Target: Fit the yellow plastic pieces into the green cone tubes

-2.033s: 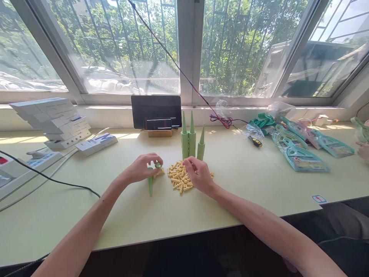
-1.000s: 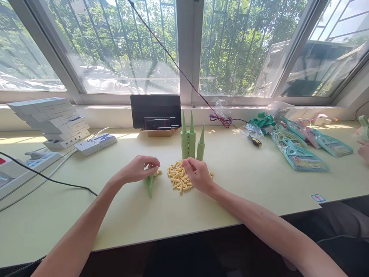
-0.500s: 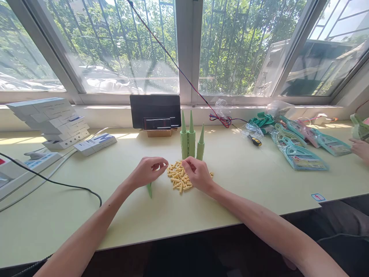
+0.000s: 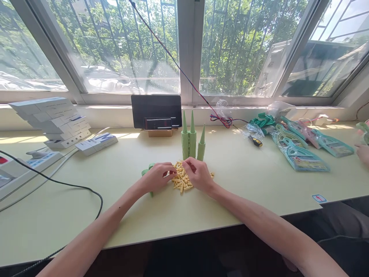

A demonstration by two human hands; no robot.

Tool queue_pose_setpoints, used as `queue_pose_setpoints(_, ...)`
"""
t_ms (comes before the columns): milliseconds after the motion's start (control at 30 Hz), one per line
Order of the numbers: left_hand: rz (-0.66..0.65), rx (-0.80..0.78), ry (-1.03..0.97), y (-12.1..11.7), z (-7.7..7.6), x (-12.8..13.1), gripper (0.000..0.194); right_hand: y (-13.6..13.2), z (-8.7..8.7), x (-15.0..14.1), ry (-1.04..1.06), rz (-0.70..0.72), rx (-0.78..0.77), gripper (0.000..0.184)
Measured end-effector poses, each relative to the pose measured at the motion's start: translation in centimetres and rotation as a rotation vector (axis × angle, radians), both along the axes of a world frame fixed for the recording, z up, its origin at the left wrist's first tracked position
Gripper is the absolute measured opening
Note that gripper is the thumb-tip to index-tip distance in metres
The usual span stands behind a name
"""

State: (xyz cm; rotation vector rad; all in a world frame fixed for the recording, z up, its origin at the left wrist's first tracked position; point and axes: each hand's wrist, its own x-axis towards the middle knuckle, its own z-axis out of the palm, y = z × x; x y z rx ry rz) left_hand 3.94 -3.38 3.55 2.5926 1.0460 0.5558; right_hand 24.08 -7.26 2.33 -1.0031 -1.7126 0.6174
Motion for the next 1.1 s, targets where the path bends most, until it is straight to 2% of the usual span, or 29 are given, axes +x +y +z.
queue_pose_setpoints(233, -0.007, -0.047, 0.01, 0.1, -0.1, 0.0, 0.027, 0.0, 0.0, 0.0, 0.0, -0.002, -0.006, 0.032)
queue_pose_setpoints(800, 0.002, -0.05, 0.047, 0.2, -0.3, 0.1, 0.03, 0.2, 0.2, 0.2, 0.005, -0.044, 0.004, 0.029)
queue_pose_setpoints(967, -0.015, -0.04, 0.043, 0.1, -0.2, 0.2, 0.03, 0.5, 0.3, 0.7, 0.056, -0.142, 0.062, 0.023)
queue_pose_setpoints(1100, 0.006, -0.028, 0.019, -0.1, -0.1, 0.3, 0.027, 1.4, 0.3, 1.3, 0.118, -0.309, 0.16, 0.017)
